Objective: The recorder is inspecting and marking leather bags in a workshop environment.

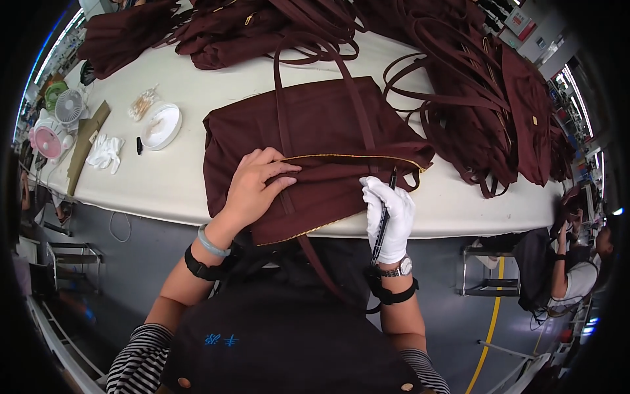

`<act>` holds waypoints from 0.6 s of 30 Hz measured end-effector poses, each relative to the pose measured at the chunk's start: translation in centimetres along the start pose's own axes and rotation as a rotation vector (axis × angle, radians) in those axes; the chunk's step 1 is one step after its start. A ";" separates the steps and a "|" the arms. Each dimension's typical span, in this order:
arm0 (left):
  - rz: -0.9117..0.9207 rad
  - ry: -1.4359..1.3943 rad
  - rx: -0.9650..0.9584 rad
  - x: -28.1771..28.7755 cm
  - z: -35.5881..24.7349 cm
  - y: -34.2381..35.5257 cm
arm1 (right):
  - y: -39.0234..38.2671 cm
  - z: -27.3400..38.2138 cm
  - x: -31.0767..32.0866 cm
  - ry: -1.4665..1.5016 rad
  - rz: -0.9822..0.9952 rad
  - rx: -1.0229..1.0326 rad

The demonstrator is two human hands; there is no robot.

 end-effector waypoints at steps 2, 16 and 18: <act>0.012 0.002 0.009 0.1 0.0 -0.5 | -0.2 1.1 0.0 -0.147 0.081 0.105; 0.264 0.153 -0.102 3.2 -1.1 -0.7 | -1.1 3.6 2.5 -0.048 0.083 0.070; 0.173 0.245 -0.160 2.6 -4.0 -0.1 | -1.6 1.3 2.7 -0.084 0.047 0.043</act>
Point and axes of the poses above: each hand's wrist, its own y-axis towards the middle knuckle, its own x-axis out of the back of the hand, z = x × y, the point moved 6 cm from there along y, towards the middle knuckle
